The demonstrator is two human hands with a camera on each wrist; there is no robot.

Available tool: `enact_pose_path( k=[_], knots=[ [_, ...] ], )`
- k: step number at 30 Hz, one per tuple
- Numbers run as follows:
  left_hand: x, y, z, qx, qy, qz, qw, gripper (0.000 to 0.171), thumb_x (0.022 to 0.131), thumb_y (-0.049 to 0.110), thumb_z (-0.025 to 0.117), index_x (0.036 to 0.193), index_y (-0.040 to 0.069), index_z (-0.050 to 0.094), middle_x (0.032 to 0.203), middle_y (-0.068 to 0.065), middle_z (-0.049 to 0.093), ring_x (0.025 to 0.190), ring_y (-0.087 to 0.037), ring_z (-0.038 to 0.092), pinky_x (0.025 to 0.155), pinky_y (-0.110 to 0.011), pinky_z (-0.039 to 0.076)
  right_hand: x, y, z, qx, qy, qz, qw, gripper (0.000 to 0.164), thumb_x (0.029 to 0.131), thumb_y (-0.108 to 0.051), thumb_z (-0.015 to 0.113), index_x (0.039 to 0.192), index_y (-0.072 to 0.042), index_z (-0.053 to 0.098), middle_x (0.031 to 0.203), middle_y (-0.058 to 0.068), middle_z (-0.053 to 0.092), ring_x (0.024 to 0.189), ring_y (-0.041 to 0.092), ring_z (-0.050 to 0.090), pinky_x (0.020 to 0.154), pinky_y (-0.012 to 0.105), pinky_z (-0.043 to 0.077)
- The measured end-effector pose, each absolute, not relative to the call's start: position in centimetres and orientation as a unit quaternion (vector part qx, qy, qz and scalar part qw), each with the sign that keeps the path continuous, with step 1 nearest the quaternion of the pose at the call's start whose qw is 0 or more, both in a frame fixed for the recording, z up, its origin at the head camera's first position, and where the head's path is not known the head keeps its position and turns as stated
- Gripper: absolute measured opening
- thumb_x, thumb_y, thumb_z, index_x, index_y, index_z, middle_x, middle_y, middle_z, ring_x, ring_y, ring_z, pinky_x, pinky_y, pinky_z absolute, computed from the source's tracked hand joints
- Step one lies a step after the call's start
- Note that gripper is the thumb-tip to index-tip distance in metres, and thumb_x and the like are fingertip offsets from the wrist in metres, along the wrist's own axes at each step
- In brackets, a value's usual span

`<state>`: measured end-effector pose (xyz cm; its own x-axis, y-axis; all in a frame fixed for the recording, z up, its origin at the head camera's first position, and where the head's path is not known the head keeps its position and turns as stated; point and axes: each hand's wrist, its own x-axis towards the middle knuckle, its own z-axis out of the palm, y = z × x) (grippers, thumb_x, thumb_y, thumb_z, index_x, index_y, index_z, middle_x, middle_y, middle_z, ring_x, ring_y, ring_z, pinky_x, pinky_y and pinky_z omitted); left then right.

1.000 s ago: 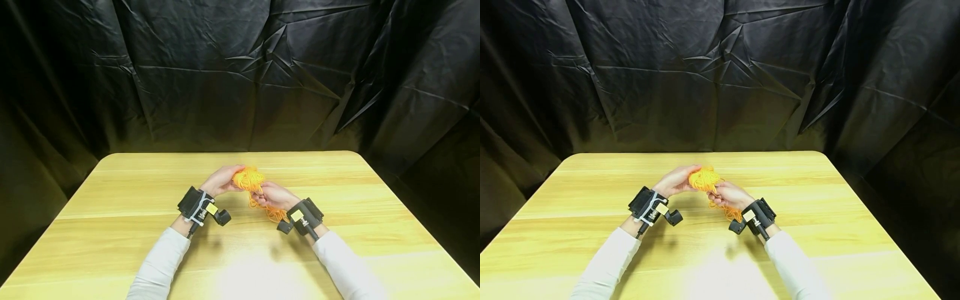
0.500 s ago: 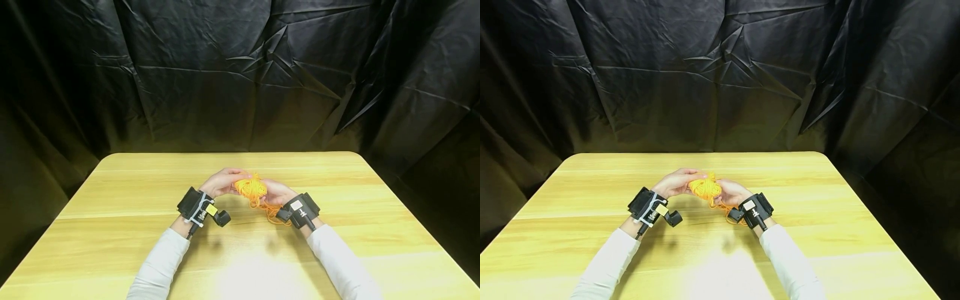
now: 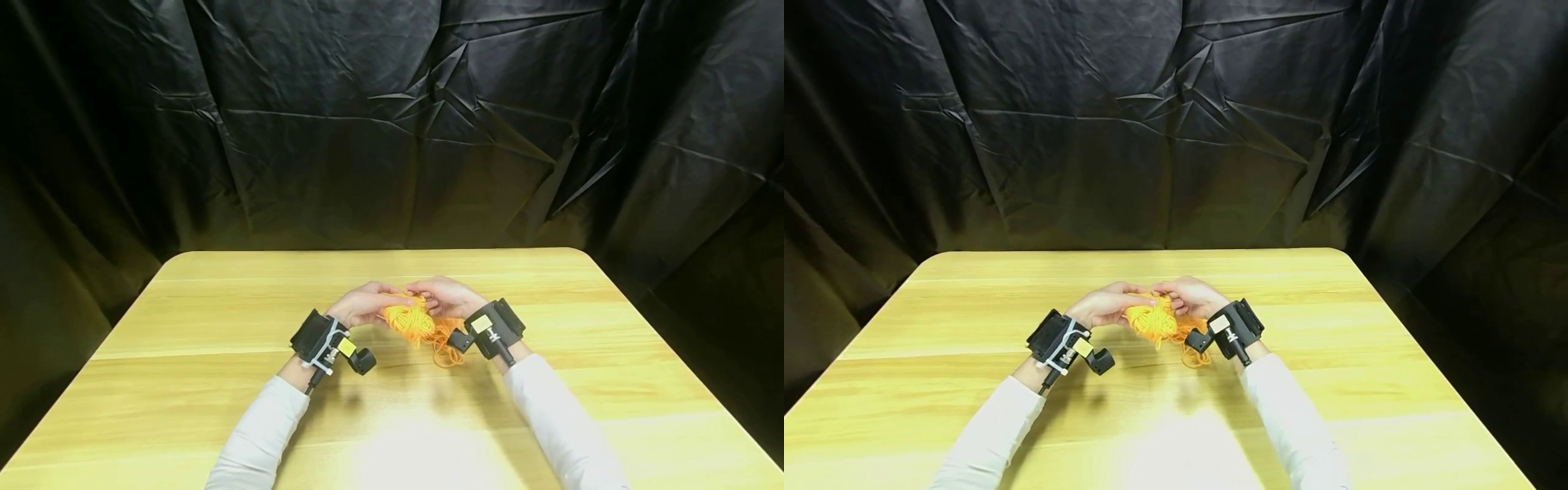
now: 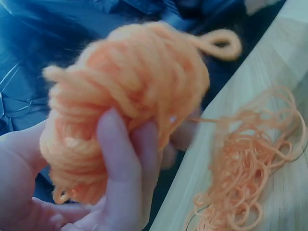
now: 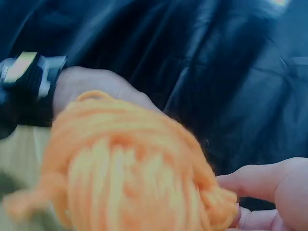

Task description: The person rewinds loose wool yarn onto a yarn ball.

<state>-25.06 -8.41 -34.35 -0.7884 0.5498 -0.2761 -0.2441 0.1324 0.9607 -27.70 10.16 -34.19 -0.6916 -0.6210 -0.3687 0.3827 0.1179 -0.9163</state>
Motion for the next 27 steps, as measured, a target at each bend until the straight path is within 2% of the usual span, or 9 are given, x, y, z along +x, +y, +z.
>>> enact_pose_path(
  k=[4,8,11,15,18,21,25,27],
  knots=[
    [-25.0,-8.5,-34.5,0.109,0.694,0.646,0.298,0.032,0.088,0.015,0.054,0.113,-0.006,0.053,0.075,-0.002,0.062,0.064,-0.012,0.06,0.073,-0.038,0.052,-27.5,10.3,-32.7,-0.12,0.725,-0.608,0.301,0.019,0.091,-0.016,0.049,0.085,-0.004,0.061,0.056,-0.006,0.038,0.043,0.004,0.026,0.042,0.015,0.023],
    [-25.0,-8.6,-34.6,0.096,0.694,0.66,0.272,0.039,0.09,0.013,0.051,0.124,-0.004,0.047,0.083,-0.004,0.061,0.066,-0.013,0.061,0.08,-0.047,0.047,-27.0,10.6,-31.4,-0.145,0.774,-0.565,0.246,0.025,0.09,-0.015,0.049,0.099,0.005,0.061,0.055,-0.004,0.035,0.042,0.007,0.025,0.042,0.016,0.022],
    [-25.2,-8.6,-34.7,0.083,0.683,0.679,0.255,0.038,0.09,0.01,0.05,0.124,-0.005,0.046,0.086,-0.007,0.059,0.068,-0.014,0.062,0.083,-0.048,0.045,-26.4,10.8,-30.5,-0.168,0.8,-0.533,0.217,0.027,0.091,-0.014,0.046,0.105,0.005,0.059,0.055,-0.003,0.032,0.043,0.008,0.023,0.044,0.018,0.021],
    [-25.4,-8.7,-34.6,0.06,0.667,0.707,0.228,0.036,0.09,0.007,0.048,0.121,-0.01,0.045,0.088,-0.008,0.056,0.071,-0.013,0.061,0.081,-0.044,0.047,-25.5,11.1,-29.7,-0.182,0.827,-0.502,0.178,0.027,0.09,-0.014,0.046,0.105,0.002,0.061,0.052,-0.003,0.031,0.045,0.01,0.025,0.045,0.02,0.023],
    [-25.4,-8.7,-34.3,0.039,0.651,0.729,0.208,0.035,0.091,0.007,0.045,0.121,-0.011,0.043,0.094,-0.011,0.052,0.072,-0.013,0.059,0.081,-0.04,0.048,-24.9,11.3,-29.5,-0.179,0.833,-0.499,0.161,0.026,0.089,-0.014,0.048,0.104,0.001,0.063,0.05,-0.003,0.032,0.045,0.01,0.027,0.045,0.02,0.024],
    [-25.4,-8.7,-34.1,0.035,0.63,0.749,0.201,0.035,0.093,0.007,0.043,0.125,-0.007,0.04,0.103,-0.014,0.048,0.076,-0.015,0.059,0.083,-0.042,0.046,-24.7,11.5,-29.7,-0.178,0.828,-0.509,0.151,0.025,0.089,-0.014,0.05,0.103,0.003,0.063,0.051,-0.004,0.034,0.045,0.009,0.029,0.044,0.018,0.024],
    [-25.4,-8.7,-34.2,0.064,0.617,0.755,0.213,0.04,0.093,0.009,0.044,0.13,-0.001,0.037,0.113,-0.018,0.048,0.083,-0.018,0.06,0.084,-0.043,0.046,-24.8,11.7,-30.0,-0.174,0.817,-0.53,0.149,0.025,0.089,-0.012,0.051,0.102,0.007,0.061,0.053,-0.004,0.037,0.045,0.007,0.029,0.044,0.017,0.024],
    [-26.2,-8.8,-35.2,0.091,0.608,0.758,0.219,0.039,0.091,0.014,0.049,0.127,-0.001,0.042,0.111,-0.016,0.05,0.085,-0.018,0.059,0.082,-0.042,0.048,-24.8,11.8,-30.2,-0.173,0.816,-0.531,0.151,0.025,0.089,-0.012,0.052,0.102,0.007,0.061,0.053,-0.004,0.037,0.045,0.007,0.03,0.044,0.017,0.024]
  ],
)
